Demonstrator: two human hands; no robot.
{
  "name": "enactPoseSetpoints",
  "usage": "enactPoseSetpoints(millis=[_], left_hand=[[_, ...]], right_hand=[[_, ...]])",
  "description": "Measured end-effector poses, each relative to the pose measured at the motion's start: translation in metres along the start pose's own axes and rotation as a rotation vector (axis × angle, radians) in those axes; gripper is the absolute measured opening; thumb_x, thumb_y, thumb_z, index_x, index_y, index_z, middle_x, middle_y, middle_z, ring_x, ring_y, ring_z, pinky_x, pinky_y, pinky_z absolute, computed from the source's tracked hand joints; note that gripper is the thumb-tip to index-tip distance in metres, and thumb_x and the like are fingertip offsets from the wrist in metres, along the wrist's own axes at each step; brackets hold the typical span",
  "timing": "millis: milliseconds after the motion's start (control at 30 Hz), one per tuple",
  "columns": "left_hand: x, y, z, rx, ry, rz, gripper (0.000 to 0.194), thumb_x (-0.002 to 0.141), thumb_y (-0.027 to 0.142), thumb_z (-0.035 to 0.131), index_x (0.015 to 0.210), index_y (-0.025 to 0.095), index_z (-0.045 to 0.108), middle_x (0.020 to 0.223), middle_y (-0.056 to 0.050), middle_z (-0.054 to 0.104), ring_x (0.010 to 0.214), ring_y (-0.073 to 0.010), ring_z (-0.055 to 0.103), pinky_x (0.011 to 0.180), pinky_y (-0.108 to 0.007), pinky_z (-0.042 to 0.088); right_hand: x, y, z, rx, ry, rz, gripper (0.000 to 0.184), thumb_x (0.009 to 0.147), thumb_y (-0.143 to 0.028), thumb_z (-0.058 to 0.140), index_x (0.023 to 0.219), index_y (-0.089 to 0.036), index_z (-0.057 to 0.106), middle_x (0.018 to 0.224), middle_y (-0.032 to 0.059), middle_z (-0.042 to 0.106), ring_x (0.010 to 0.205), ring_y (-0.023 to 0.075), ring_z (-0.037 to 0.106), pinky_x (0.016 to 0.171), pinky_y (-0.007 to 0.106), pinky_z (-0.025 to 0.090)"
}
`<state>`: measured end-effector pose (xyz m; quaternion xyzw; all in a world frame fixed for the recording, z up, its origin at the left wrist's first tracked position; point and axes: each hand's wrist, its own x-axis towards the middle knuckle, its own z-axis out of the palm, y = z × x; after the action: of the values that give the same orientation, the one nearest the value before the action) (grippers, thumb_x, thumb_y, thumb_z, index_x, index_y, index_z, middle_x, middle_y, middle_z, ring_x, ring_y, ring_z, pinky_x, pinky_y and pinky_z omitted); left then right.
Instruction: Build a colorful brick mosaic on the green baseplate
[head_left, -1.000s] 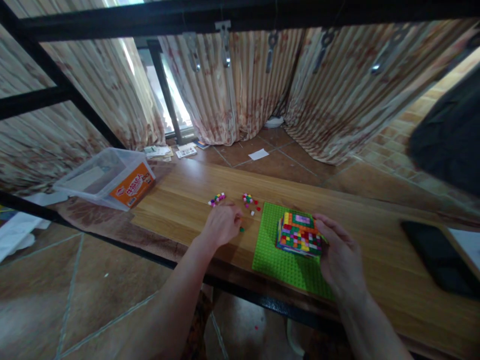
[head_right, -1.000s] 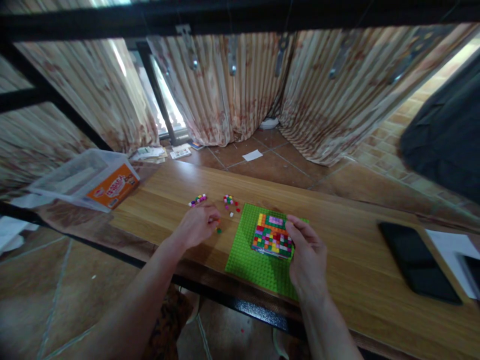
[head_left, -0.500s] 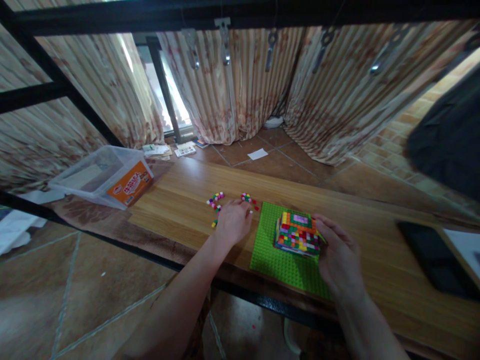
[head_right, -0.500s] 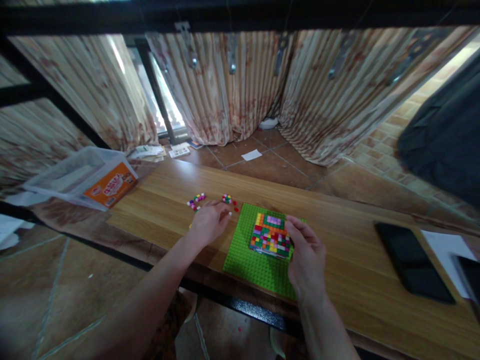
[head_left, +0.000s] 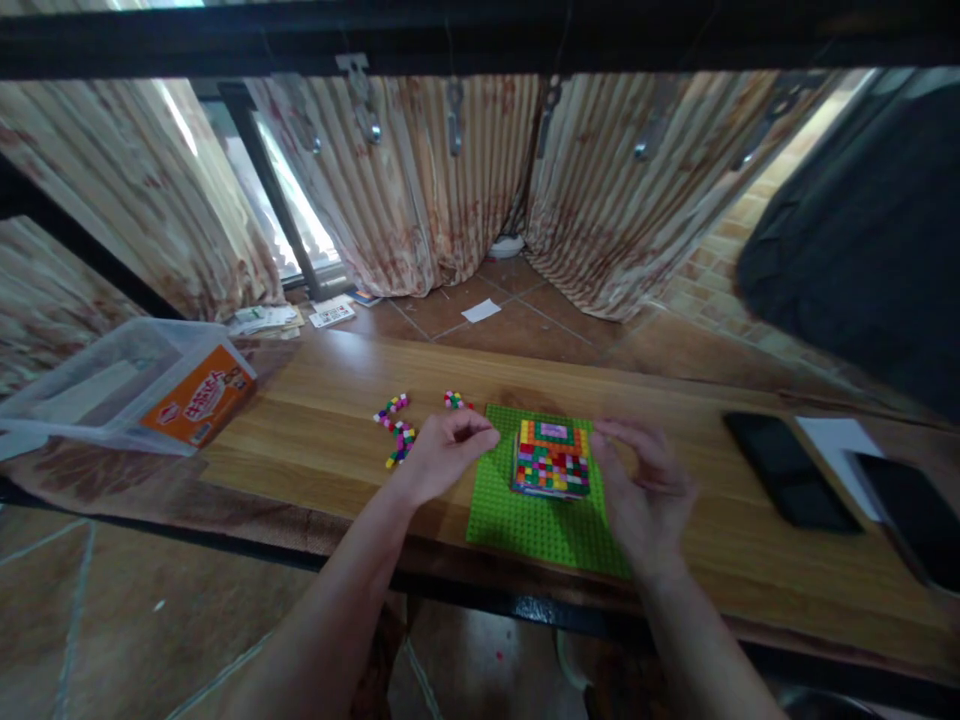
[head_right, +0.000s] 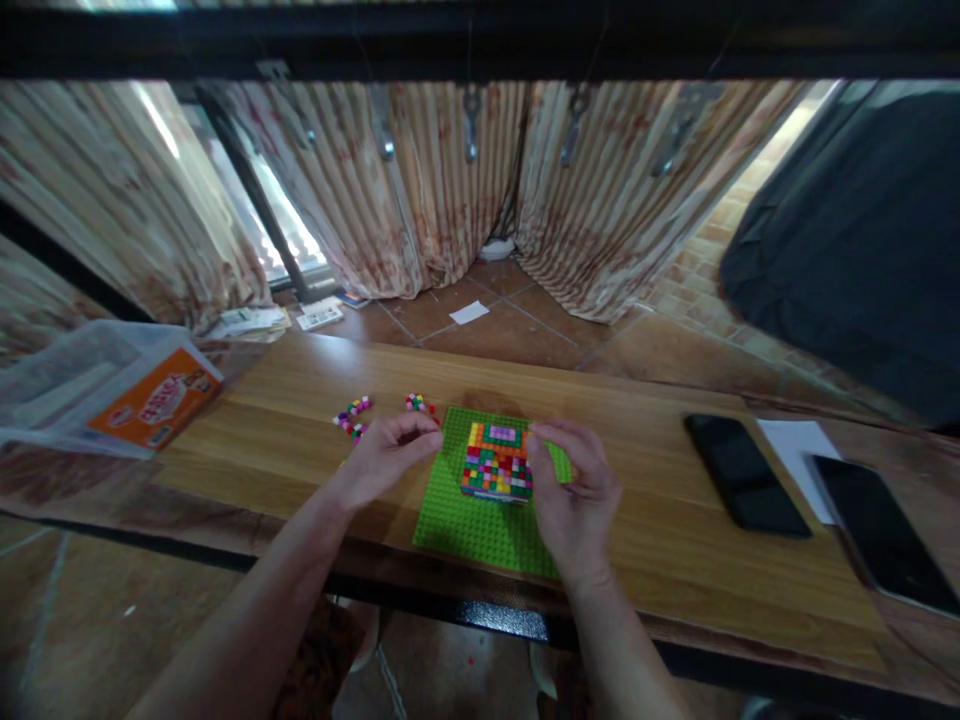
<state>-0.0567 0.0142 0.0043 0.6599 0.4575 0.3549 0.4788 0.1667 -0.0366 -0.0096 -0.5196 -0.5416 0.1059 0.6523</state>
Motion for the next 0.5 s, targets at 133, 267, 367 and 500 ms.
enactPoseSetpoints(millis=[133, 267, 367, 500], left_hand=[[-0.012, 0.017, 0.011, -0.323, -0.178, -0.103, 0.032, 0.080, 0.047, 0.071, 0.076, 0.016, 0.068, 0.068, 0.001, 0.062, 0.061, -0.0094, 0.049, 0.061, -0.024, 0.037], [-0.017, 0.024, 0.025, -0.456, -0.268, -0.198, 0.038, 0.071, 0.052, 0.079, 0.074, 0.016, 0.069, 0.062, 0.003, 0.058, 0.057, -0.0078, 0.045, 0.057, -0.023, 0.032], [-0.016, 0.025, 0.030, -0.485, -0.285, -0.253, 0.041, 0.067, 0.054, 0.082, 0.074, 0.016, 0.068, 0.061, 0.003, 0.057, 0.055, -0.0074, 0.043, 0.054, -0.023, 0.028], [-0.015, 0.025, 0.034, -0.505, -0.287, -0.266, 0.043, 0.066, 0.056, 0.082, 0.073, 0.016, 0.068, 0.060, 0.003, 0.057, 0.054, -0.0067, 0.041, 0.053, -0.024, 0.027]], right_hand=[[-0.010, -0.019, -0.001, -0.085, -0.256, -0.125, 0.012, 0.088, -0.027, 0.072, 0.098, -0.029, 0.078, 0.098, 0.0044, 0.074, 0.092, 0.0216, 0.068, 0.083, 0.040, 0.055], [-0.014, -0.027, -0.002, -0.064, -0.455, -0.183, 0.022, 0.089, -0.026, 0.072, 0.110, -0.033, 0.076, 0.099, 0.0039, 0.074, 0.095, 0.0221, 0.067, 0.083, 0.040, 0.055], [-0.014, -0.027, -0.004, -0.051, -0.505, -0.173, 0.022, 0.090, -0.026, 0.072, 0.109, -0.034, 0.076, 0.097, 0.0028, 0.074, 0.092, 0.0215, 0.067, 0.084, 0.041, 0.054], [-0.012, -0.025, -0.007, -0.016, -0.521, -0.180, 0.023, 0.088, -0.023, 0.074, 0.107, -0.036, 0.077, 0.093, 0.0013, 0.074, 0.088, 0.0211, 0.066, 0.081, 0.039, 0.053]])
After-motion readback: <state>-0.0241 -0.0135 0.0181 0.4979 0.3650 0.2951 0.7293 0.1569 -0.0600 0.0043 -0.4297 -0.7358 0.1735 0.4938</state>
